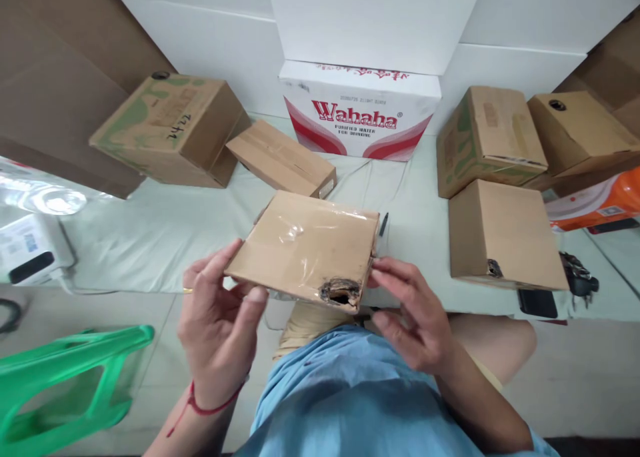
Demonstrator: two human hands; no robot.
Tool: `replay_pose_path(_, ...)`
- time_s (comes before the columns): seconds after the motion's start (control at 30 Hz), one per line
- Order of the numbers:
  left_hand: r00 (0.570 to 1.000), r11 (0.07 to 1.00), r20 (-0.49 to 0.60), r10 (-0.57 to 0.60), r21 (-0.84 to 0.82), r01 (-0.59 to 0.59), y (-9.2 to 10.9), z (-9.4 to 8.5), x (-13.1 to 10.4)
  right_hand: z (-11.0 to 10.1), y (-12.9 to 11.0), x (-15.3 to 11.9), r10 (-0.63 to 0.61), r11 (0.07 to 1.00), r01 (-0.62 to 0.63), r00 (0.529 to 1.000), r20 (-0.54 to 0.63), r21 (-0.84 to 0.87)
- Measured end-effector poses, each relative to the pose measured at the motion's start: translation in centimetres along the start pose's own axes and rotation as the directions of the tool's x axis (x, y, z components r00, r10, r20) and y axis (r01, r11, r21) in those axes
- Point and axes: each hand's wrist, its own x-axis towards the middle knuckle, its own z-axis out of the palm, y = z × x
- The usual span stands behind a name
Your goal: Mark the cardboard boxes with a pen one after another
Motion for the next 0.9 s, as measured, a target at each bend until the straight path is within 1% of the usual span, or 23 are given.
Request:
replay_pose_path(0.03,0.999,0.995,0.023,0.043,0.090,-0.045,-0.2,0.1,-0.2,-0.3,1.4,0.1,0.049,0.997,-0.051,0.998,-0.041,-0.062)
replay_pose_path(0.07,0.992,0.981,0.055,0.112,0.152,-0.119,-0.4,0.2,-0.5,-0.6,3.1,0.3,0.113,0.981,-0.124,0.991,-0.079,-0.152)
replay_pose_path(0.1,0.978,0.961,0.077,0.194,0.185,-0.205,-0.6,0.3,-0.7,-0.9,4.8,0.8,0.175,0.945,-0.203,0.976,-0.126,-0.257)
replay_pose_path(0.13,0.960,0.940,0.092,0.265,0.199,-0.279,-0.7,0.5,-0.9,-1.2,6.5,1.3,0.270,0.880,-0.288,0.958,-0.101,-0.379)
replay_pose_path(0.17,0.939,0.917,0.111,0.324,0.208,-0.341,-0.7,0.6,-1.0,-1.5,8.1,2.0,0.363,0.808,-0.340,0.930,-0.048,-0.481)
replay_pose_path(0.2,0.920,0.895,0.135,0.368,0.217,-0.390,-0.6,0.7,-1.1,-1.6,9.2,2.9,0.434,0.757,-0.364,0.901,0.002,-0.542)
replay_pose_path(0.23,0.905,0.879,0.160,0.394,0.221,-0.422,-0.4,0.7,-1.1,-1.8,10.1,3.8,0.526,0.681,-0.367,0.847,0.076,-0.633)
replay_pose_path(0.3,0.896,0.880,0.230,0.379,0.209,-0.426,0.1,0.6,-1.0,-1.9,10.6,5.5,0.683,0.532,-0.299,0.705,0.193,-0.792)
replay_pose_path(0.33,0.896,0.891,0.270,0.354,0.195,-0.410,0.4,0.5,-0.9,-2.0,10.4,6.2,0.742,0.464,-0.240,0.631,0.226,-0.853)
replay_pose_path(0.37,0.894,0.901,0.304,0.329,0.183,-0.394,0.6,0.4,-0.8,-2.2,10.1,6.8,0.780,0.417,-0.185,0.576,0.246,-0.890)
replay_pose_path(0.4,0.888,0.906,0.336,0.313,0.176,-0.385,0.8,0.4,-0.8,-2.4,9.7,7.2,0.793,0.400,-0.148,0.550,0.261,-0.905)
replay_pose_path(0.5,0.867,0.886,0.393,0.307,0.214,-0.411,1.0,1.0,-1.0,-3.1,8.8,7.7,0.795,0.398,-0.093,0.531,0.293,-0.913)
replay_pose_path(0.57,0.860,0.859,0.386,0.334,0.250,-0.446,0.7,1.8,-1.4,-3.6,8.4,7.5,0.803,0.387,-0.067,0.515,0.301,-0.920)
replay_pose_path(0.63,0.865,0.846,0.352,0.358,0.269,-0.460,0.4,2.6,-2.0,-4.0,8.1,7.2,0.811,0.373,-0.049,0.501,0.300,-0.926)
replay_pose_path(0.67,0.871,0.846,0.331,0.364,0.274,-0.457,0.3,3.0,-2.2,-4.2,7.8,6.9,0.813,0.366,-0.041,0.501,0.298,-0.930)
replay_pose_path(0.7,0.878,0.850,0.311,0.364,0.273,-0.450,0.2,3.4,-2.5,-4.4,7.6,6.6,0.807,0.355,-0.038,0.516,0.285,-0.934)
replay_pose_path(0.73,0.882,0.854,0.295,0.368,0.267,-0.446,0.2,3.7,-2.7,-4.8,7.4,6.1,0.790,0.337,-0.050,0.558,0.254,-0.940)
replay_pose_path(0.77,0.884,0.859,0.282,0.372,0.257,-0.443,0.2,3.9,-2.9,-5.2,7.1,5.6,0.755,0.318,-0.088,0.626,0.196,-0.944)
replay_pose_path(0.8,0.883,0.861,0.274,0.381,0.243,-0.447,0.2,4.2,-3.0,-5.8,6.8,5.1,0.692,0.310,-0.162,0.714,0.105,-0.937)
replay_pose_path(0.83,0.879,0.860,0.268,0.394,0.228,-0.456,0.2,4.4,-3.0,-6.5,6.5,4.6,0.600,0.330,-0.270,0.800,-0.020,-0.905)
replay_pose_path(0.87,0.873,0.857,0.266,0.410,0.217,-0.468,0.2,4.6,-2.9,-7.2,6.1,4.1,0.482,0.391,-0.392,0.858,-0.178,-0.832)
replay_pose_path(0.9,0.868,0.853,0.265,0.421,0.209,-0.478,0.2,4.8,-2.8,-8.0,5.7,3.7,0.355,0.503,-0.495,0.866,-0.352,-0.709)
